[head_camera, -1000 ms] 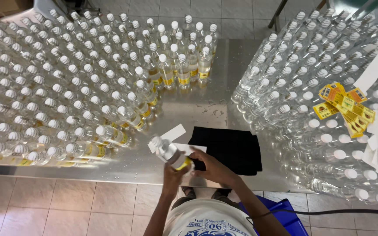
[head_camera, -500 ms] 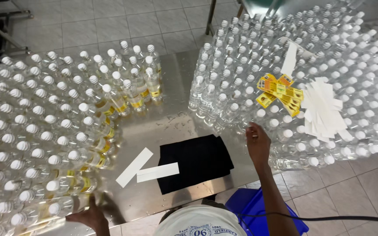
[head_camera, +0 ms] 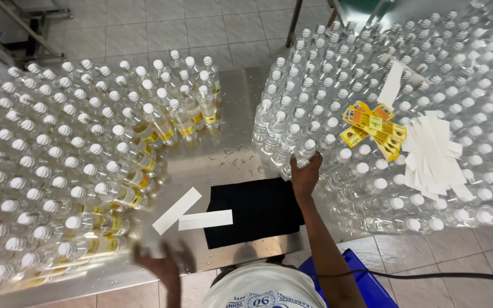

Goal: The person repeatedly picks up clear plastic bottles, applies yellow labels to them, and places the labeled bottles on a table. The person also handles white paper strips and discards them into a blue bin.

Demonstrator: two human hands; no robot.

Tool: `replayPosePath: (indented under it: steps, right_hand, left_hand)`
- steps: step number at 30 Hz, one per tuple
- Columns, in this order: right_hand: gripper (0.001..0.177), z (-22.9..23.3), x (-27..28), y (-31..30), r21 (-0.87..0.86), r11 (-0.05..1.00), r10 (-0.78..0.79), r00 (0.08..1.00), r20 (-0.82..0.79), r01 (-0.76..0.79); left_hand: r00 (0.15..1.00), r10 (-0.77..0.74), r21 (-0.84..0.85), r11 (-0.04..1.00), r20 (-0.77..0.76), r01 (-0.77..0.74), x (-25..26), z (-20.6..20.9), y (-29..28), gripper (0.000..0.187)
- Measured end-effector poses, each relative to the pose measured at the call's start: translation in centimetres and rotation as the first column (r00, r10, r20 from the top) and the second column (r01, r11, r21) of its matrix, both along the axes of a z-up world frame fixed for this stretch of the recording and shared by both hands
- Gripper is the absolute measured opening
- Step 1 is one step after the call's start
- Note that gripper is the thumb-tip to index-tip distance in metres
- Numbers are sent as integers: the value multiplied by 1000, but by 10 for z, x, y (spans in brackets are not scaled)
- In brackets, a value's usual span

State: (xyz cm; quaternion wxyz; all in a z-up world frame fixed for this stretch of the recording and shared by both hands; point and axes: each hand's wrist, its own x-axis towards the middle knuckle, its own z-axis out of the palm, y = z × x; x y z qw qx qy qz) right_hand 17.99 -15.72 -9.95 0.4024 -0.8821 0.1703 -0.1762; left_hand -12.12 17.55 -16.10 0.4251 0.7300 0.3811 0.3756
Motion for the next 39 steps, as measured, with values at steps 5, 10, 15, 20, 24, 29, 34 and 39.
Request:
replayPosePath:
  steps: [5, 10, 15, 20, 24, 29, 34, 39]
  right_hand:
    - [84, -2, -41, -25, 22, 979, 202, 977, -63, -201]
    - [93, -2, -65, -11, -59, 872, 434, 824, -364, -486]
    - [117, -20, -77, 29, 118, 651, 565, 375, -735, -750]
    - [72, -30, -64, -2, -6, 707, 554, 560, -616, -707]
    - [27, 11, -1, -103, -343, 868, 383, 924, 1, -359]
    - [29, 103, 107, -224, -568, 743, 426, 905, -7, -354]
    - [35, 121, 132, -248, -459, 683, 544, 815, -199, -568]
    - [30, 121, 124, -242, -530, 561, 639, 740, -211, -636]
  left_hand:
    - [747, -658, -214, 746, -91, 631, 17, 1, -89, 57]
    - [526, -823, -70, 550, -216, 832, 53, -4, -117, 43]
    - [616, -523, 27, 749, -589, 662, 68, -6, -120, 43]
    - [600, -540, 46, 720, -591, 693, 62, -13, -130, 53]
    - [607, -543, 0, 746, -580, 666, 53, -21, -138, 53]
    - [669, -530, 65, 757, -521, 651, 55, -16, -154, 49]
    - [687, -526, 74, 765, -502, 640, 67, -7, -163, 46]
    - [747, -509, 91, 798, -428, 596, 69, -3, -169, 43]
